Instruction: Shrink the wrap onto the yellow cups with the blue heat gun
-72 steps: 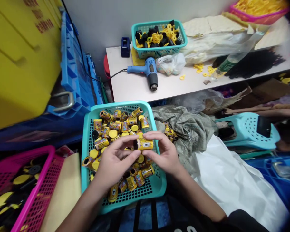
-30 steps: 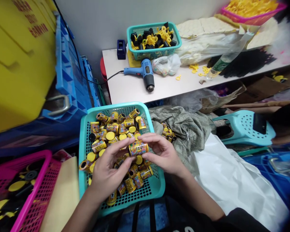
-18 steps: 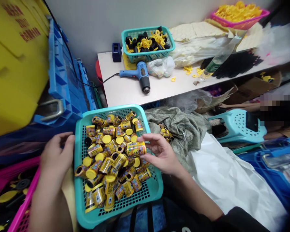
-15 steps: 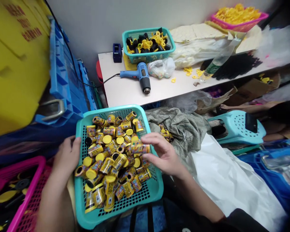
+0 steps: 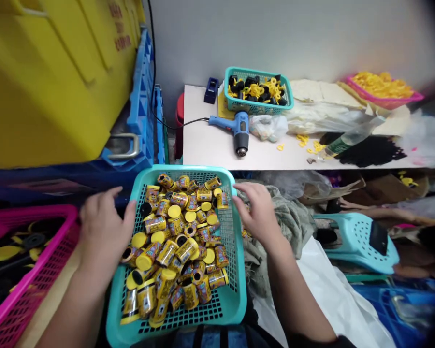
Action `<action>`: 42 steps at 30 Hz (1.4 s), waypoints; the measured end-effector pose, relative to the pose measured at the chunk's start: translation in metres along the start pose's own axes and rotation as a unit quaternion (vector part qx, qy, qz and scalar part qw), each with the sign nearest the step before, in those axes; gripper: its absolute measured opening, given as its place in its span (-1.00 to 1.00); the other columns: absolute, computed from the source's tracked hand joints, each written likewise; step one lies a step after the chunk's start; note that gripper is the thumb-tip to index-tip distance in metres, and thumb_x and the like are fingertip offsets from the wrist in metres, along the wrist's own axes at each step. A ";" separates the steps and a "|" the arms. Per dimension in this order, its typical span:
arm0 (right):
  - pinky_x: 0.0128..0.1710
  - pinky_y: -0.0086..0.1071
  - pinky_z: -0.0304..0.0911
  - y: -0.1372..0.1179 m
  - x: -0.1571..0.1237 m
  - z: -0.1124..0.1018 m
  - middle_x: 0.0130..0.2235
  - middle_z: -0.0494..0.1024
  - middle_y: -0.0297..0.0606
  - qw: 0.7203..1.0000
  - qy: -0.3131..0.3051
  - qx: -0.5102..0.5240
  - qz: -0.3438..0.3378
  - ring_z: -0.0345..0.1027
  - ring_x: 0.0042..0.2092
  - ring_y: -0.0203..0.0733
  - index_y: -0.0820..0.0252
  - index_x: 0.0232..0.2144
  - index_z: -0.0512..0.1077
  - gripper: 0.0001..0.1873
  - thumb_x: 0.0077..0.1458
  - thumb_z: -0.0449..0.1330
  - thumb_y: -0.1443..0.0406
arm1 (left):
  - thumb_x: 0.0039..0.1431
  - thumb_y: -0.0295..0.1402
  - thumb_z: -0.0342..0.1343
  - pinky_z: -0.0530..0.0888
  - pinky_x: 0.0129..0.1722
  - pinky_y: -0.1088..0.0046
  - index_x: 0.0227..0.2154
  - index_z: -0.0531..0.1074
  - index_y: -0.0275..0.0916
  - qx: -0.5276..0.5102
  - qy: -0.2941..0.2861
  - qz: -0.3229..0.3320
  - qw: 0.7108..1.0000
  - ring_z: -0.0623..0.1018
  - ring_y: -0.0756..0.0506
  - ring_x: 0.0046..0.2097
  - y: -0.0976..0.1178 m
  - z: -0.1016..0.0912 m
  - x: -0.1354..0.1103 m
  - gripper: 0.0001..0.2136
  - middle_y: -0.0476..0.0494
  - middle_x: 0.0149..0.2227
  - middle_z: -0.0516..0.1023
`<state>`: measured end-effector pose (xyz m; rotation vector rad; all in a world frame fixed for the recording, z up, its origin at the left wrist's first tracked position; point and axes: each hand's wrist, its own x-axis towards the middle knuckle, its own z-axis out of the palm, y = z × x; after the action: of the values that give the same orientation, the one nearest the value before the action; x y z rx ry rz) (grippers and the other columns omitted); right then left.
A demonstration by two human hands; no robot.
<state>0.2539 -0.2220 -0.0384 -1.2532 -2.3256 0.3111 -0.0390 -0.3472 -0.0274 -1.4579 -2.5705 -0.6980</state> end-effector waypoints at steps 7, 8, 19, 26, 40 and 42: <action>0.06 -0.21 -0.01 -0.043 0.055 0.036 0.00 0.28 -0.05 0.961 -0.209 -0.180 -0.003 0.08 0.03 -0.15 0.21 -0.01 0.39 -0.59 0.25 -0.16 0.34 | 0.32 -0.33 -0.08 0.44 -0.08 0.24 -0.10 0.50 -0.23 0.056 -0.222 0.289 0.930 0.48 -0.28 0.02 0.083 0.020 0.040 -0.74 -0.33 -0.07 0.54; 0.05 -0.20 -0.01 -0.042 0.052 0.036 -0.02 0.27 0.00 0.960 -0.207 -0.191 0.009 0.07 0.02 -0.14 0.27 -0.04 0.39 -0.60 0.24 -0.17 0.34 | 0.30 -0.34 -0.04 0.45 -0.12 0.22 -0.12 0.50 -0.26 0.074 -0.244 0.275 0.927 0.49 -0.31 0.00 0.089 0.028 0.044 -0.75 -0.38 -0.10 0.55; 0.08 -0.36 0.05 -0.027 0.013 0.007 0.04 0.33 -0.20 0.974 -0.200 -0.101 0.016 0.06 0.03 -0.29 0.04 0.15 0.32 -0.55 0.33 -0.18 0.23 | 0.28 -0.32 -0.09 0.48 -0.02 0.18 0.13 0.33 -0.25 -0.035 -0.279 0.229 0.932 0.55 -0.27 0.04 0.068 0.014 0.049 -0.61 -0.35 0.05 0.54; 0.15 -0.02 -0.03 -0.046 -0.007 0.025 0.19 0.19 -0.18 0.980 -0.179 -0.067 0.055 -0.08 0.18 0.01 0.05 0.14 0.33 -0.48 0.23 0.00 -0.01 | 0.06 -0.09 0.19 0.59 -0.23 0.26 -0.21 0.57 -0.15 -0.298 -0.273 0.063 0.912 0.64 -0.18 -0.27 0.050 -0.014 0.003 -0.70 -0.17 -0.17 0.67; 0.02 -0.50 0.28 -0.056 -0.022 0.018 0.03 0.38 -0.25 0.938 -0.087 0.332 0.036 0.29 0.01 -0.44 0.12 0.05 0.38 -0.54 0.18 0.13 0.04 | -0.03 -0.03 0.32 0.64 -0.32 0.33 -0.24 0.58 -0.18 -0.477 -0.300 -0.060 0.824 0.64 -0.13 -0.33 0.049 -0.021 -0.019 -0.63 -0.17 -0.26 0.67; 0.06 -0.51 0.31 -0.061 -0.030 0.008 0.07 0.35 -0.27 0.910 -0.081 0.406 0.031 0.28 0.07 -0.45 0.05 0.09 0.36 -0.59 0.23 0.08 0.10 | -0.01 -0.05 0.30 0.64 -0.28 0.33 -0.27 0.59 -0.17 -0.479 -0.290 -0.037 0.828 0.65 -0.14 -0.27 0.052 -0.024 -0.021 -0.67 -0.18 -0.22 0.67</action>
<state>0.2196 -0.2805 -0.0287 -0.8811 -1.9128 1.2872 0.0128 -0.3518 0.0048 -2.0651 -2.8091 -2.0643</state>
